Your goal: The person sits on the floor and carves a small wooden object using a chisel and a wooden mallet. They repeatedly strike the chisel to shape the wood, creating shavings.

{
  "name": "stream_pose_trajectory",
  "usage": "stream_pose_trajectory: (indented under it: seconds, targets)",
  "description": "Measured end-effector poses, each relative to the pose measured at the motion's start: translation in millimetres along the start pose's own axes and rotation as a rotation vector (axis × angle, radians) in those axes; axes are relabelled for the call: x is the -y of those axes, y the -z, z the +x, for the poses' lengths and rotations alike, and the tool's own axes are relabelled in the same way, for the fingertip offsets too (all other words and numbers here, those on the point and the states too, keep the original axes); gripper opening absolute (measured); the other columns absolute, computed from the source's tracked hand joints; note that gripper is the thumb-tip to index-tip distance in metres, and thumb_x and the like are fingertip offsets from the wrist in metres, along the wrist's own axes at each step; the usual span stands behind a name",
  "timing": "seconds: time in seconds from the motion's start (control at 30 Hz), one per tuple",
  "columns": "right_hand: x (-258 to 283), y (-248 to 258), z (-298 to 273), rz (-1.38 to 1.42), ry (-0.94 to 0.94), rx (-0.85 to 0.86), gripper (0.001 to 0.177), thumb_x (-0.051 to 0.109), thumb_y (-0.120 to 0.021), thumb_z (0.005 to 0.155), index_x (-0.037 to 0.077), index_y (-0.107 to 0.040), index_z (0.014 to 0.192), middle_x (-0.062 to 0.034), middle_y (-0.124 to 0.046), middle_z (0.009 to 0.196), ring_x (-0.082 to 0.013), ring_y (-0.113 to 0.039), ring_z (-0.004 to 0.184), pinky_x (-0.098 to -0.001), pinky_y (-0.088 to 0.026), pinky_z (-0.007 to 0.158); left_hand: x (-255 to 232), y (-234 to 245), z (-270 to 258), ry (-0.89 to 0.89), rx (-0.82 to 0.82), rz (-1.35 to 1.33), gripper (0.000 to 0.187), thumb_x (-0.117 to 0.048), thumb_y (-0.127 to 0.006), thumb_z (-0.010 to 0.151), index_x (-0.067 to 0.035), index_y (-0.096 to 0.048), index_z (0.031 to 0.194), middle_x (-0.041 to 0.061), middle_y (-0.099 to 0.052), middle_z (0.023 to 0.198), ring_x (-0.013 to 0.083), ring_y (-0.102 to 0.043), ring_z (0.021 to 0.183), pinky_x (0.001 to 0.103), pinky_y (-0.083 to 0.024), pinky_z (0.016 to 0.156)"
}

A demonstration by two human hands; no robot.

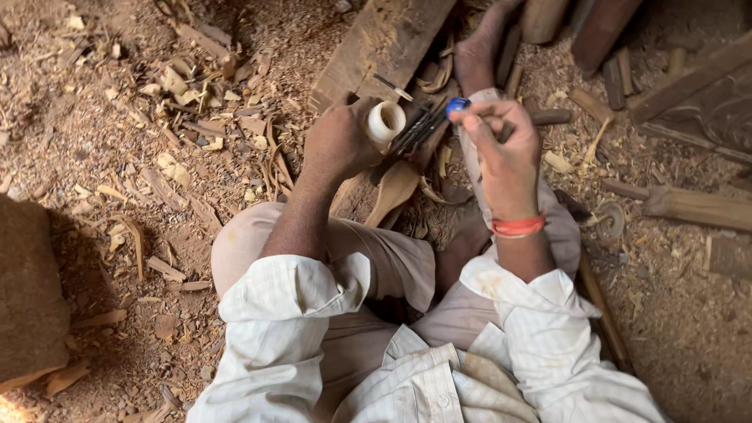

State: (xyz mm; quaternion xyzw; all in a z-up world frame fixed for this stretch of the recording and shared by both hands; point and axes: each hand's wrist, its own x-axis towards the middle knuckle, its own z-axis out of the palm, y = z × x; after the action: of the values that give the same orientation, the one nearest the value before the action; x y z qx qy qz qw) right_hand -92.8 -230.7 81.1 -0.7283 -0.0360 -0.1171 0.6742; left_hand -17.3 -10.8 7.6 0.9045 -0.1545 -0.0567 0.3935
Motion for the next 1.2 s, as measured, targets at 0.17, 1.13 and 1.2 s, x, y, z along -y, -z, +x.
stream_pose_trajectory:
  seconds: [0.17, 1.13, 1.2]
  targets:
    - [7, -32, 16, -0.351, 0.103, 0.147, 0.018, 0.002, -0.068, 0.102, 0.0, -0.065, 0.119, -0.008, -0.075, 0.114, -0.0113, -0.072, 0.104, -0.0241, -0.059, 0.091, -10, -4, -4, -0.076, 0.003, 0.009, 0.075, -0.019, -0.09, 0.059, -0.022, -0.065, 0.129, 0.013, -0.066, 0.112, 0.0326, -0.072, 0.099, 0.047, -0.061, 0.083]
    - [-113, -31, 70, -1.356, 0.022, 0.981, 0.032, 0.032, -0.066, 0.098, 0.006, -0.066, 0.115, -0.019, -0.07, 0.092, -0.0391, -0.069, 0.091, -0.0484, -0.056, 0.076, 42, 2, 25, 0.204, -0.284, -0.064, 0.079, -0.019, -0.097, 0.062, -0.015, -0.062, 0.133, 0.013, -0.064, 0.116, 0.0246, -0.071, 0.098, 0.041, -0.064, 0.079]
    - [-115, -25, 74, -1.281, 0.057, 0.986, 0.029, 0.032, -0.066, 0.098, 0.005, -0.066, 0.111, -0.0192, -0.07, 0.092, -0.0385, -0.069, 0.091, -0.0472, -0.056, 0.077, 42, 2, 26, 0.183, -0.294, -0.064, 0.078, -0.019, -0.096, 0.064, -0.016, -0.062, 0.134, 0.013, -0.064, 0.117, 0.0246, -0.071, 0.099, 0.041, -0.064, 0.081]
